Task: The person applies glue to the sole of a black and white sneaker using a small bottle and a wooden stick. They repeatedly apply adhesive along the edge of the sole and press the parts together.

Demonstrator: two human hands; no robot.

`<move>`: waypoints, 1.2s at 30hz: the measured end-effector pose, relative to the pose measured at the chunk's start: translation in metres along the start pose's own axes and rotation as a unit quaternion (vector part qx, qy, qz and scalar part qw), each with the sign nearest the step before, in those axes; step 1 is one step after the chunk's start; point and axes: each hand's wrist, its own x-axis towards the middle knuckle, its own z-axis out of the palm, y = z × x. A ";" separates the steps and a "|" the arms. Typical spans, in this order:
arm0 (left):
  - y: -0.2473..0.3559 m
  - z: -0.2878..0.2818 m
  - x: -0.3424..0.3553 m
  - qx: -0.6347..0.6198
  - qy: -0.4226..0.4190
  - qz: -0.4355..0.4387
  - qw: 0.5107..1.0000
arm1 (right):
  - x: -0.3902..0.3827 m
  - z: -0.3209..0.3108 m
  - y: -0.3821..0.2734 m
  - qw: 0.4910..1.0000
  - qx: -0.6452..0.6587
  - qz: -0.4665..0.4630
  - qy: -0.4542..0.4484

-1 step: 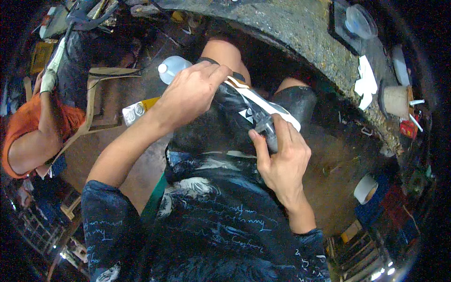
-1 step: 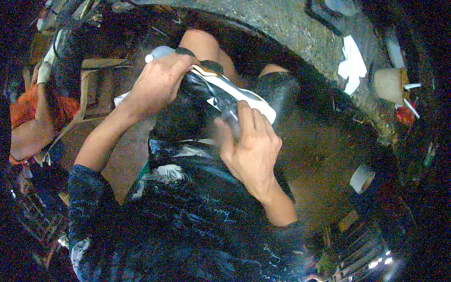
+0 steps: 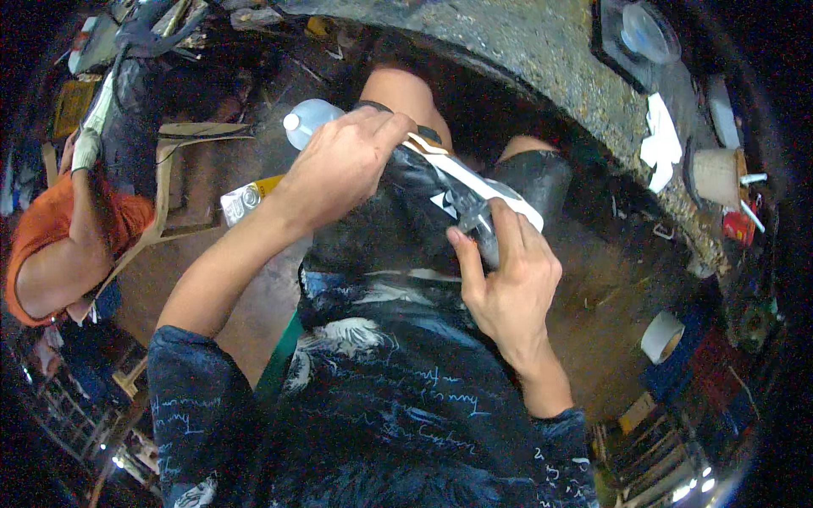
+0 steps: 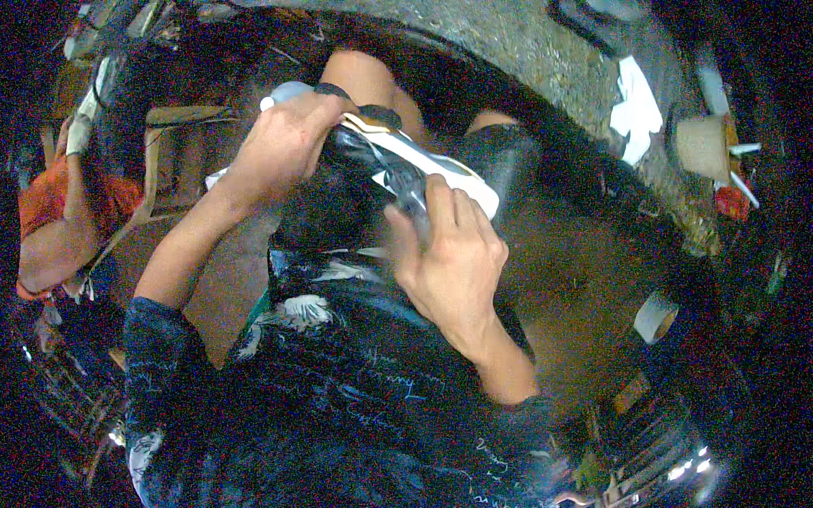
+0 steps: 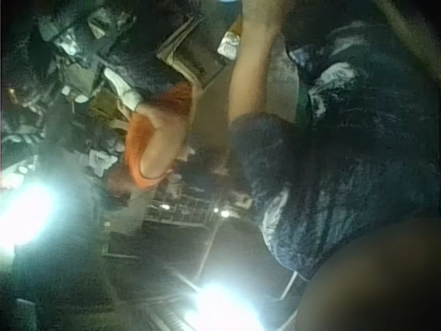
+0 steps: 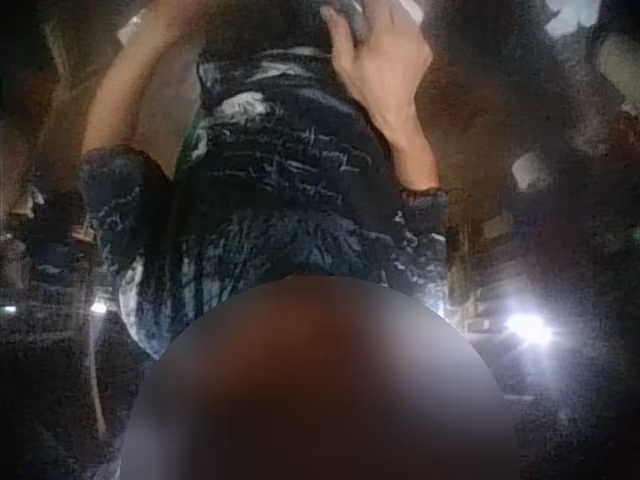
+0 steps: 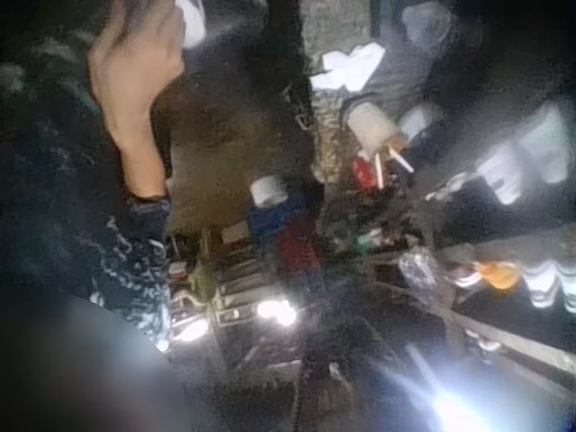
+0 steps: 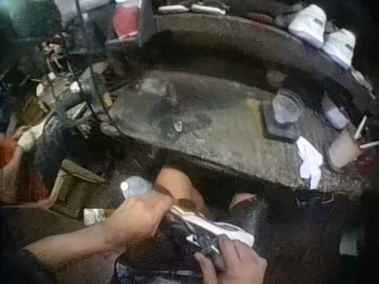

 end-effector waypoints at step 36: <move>-0.013 -0.028 0.003 0.022 -0.058 0.051 0.997 | 0.014 0.028 -0.003 0.997 -0.046 -0.045 0.045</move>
